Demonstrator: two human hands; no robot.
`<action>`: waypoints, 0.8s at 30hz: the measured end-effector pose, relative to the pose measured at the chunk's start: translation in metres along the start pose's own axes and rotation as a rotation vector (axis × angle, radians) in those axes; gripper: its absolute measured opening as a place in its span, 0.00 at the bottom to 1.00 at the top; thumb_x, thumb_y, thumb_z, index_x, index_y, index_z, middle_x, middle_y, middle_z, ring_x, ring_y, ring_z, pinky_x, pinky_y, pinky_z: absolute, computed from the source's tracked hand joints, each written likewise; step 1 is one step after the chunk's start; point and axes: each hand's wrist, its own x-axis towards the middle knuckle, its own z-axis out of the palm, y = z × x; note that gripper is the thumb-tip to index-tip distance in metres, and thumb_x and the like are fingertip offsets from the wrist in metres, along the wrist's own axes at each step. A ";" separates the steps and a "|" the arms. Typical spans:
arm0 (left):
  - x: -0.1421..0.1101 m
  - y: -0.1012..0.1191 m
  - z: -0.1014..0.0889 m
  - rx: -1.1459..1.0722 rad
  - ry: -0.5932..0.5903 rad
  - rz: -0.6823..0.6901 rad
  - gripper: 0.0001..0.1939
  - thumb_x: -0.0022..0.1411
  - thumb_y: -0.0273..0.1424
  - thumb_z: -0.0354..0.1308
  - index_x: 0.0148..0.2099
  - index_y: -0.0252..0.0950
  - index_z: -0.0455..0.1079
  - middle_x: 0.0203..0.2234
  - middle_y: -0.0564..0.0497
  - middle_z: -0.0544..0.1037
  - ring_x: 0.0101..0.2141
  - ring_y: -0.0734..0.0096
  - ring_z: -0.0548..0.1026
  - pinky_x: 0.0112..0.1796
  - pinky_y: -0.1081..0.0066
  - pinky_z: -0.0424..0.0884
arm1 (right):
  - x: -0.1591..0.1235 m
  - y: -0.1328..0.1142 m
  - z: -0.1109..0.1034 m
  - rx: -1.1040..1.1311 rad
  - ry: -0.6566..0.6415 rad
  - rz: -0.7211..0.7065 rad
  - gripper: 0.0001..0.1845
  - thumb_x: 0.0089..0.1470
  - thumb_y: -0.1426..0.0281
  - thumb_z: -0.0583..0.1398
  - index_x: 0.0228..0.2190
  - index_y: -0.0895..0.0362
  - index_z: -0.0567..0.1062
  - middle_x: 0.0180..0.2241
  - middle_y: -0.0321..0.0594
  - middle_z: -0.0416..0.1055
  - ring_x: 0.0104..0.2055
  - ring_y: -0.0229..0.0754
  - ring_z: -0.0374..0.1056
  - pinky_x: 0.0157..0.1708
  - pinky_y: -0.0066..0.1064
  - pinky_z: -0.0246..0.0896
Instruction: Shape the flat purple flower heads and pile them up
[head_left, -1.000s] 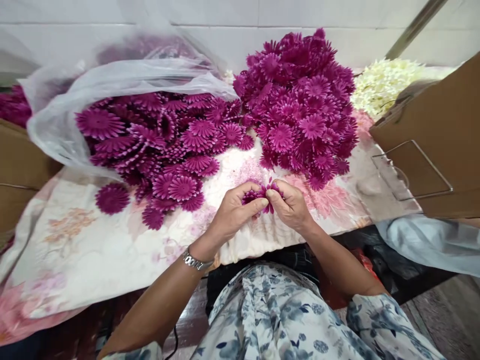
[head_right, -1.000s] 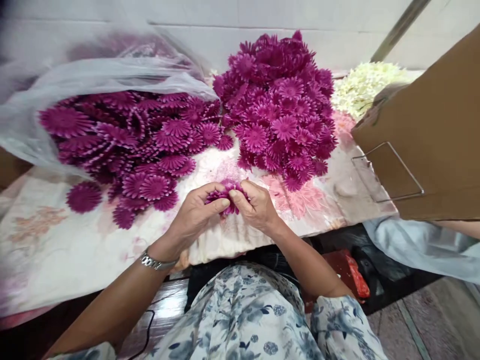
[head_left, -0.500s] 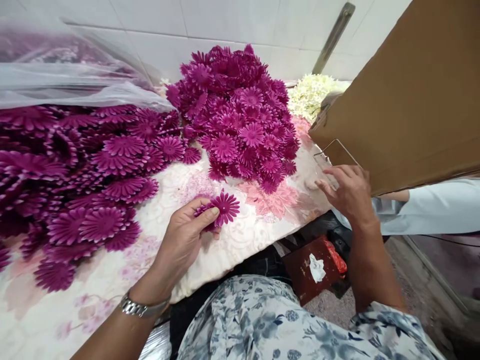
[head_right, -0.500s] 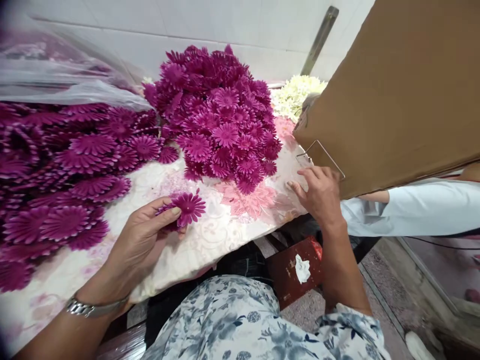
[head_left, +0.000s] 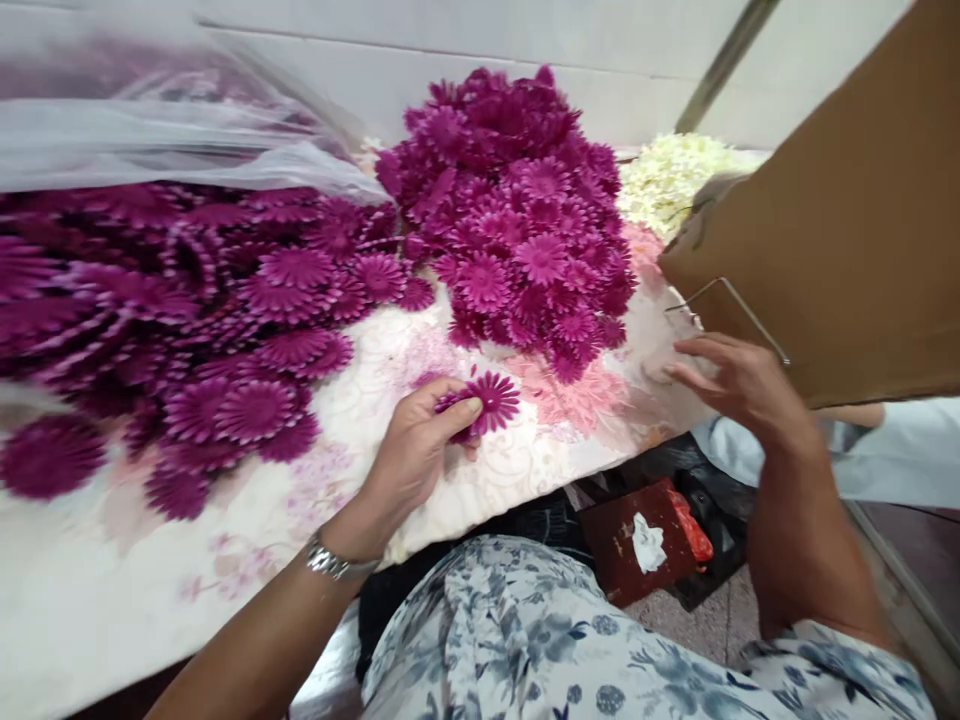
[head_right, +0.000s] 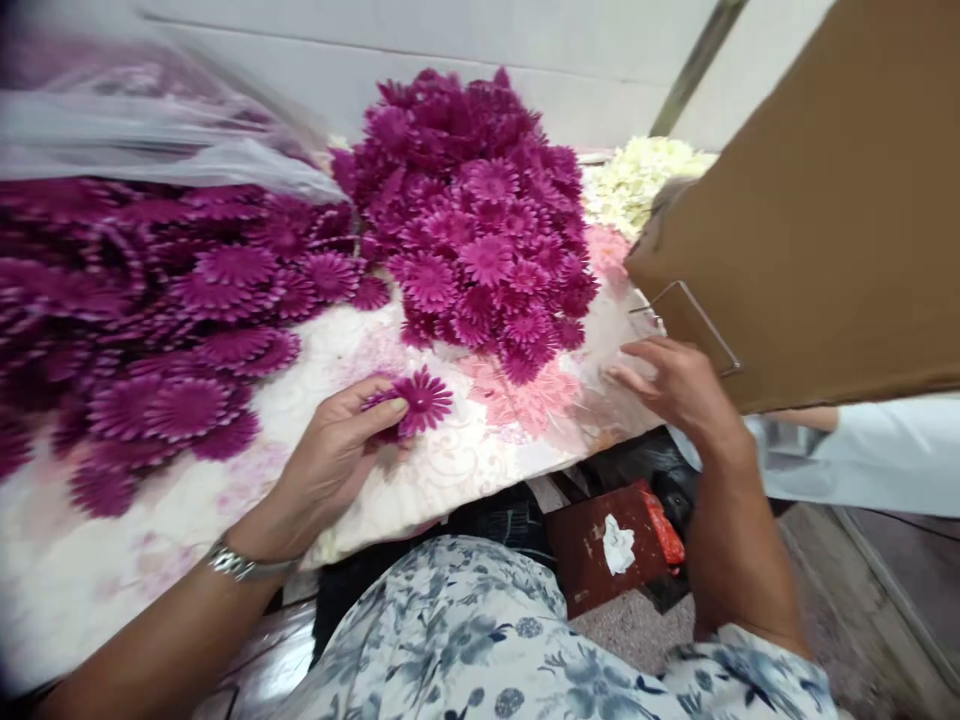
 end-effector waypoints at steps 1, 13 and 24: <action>-0.001 0.000 0.000 -0.011 -0.012 0.009 0.12 0.44 0.31 0.66 0.30 0.33 0.68 0.17 0.57 0.70 0.16 0.80 0.66 0.16 0.78 0.65 | -0.003 -0.003 -0.005 -0.013 0.076 0.004 0.14 0.52 0.58 0.61 0.34 0.54 0.78 0.33 0.44 0.78 0.23 0.35 0.66 0.26 0.32 0.58; -0.010 -0.010 0.001 -0.114 -0.040 0.059 0.06 0.49 0.31 0.60 0.29 0.34 0.68 0.16 0.57 0.69 0.16 0.80 0.66 0.16 0.78 0.63 | 0.028 -0.175 0.056 0.356 0.237 -0.628 0.24 0.52 0.73 0.59 0.52 0.61 0.68 0.46 0.52 0.74 0.49 0.49 0.69 0.49 0.48 0.66; -0.006 -0.002 -0.018 -0.149 0.040 0.168 0.07 0.48 0.30 0.60 0.30 0.34 0.67 0.18 0.57 0.69 0.17 0.79 0.67 0.17 0.75 0.66 | 0.032 -0.184 0.059 0.755 0.352 -0.281 0.21 0.51 0.75 0.61 0.48 0.53 0.71 0.41 0.42 0.74 0.44 0.42 0.69 0.45 0.38 0.67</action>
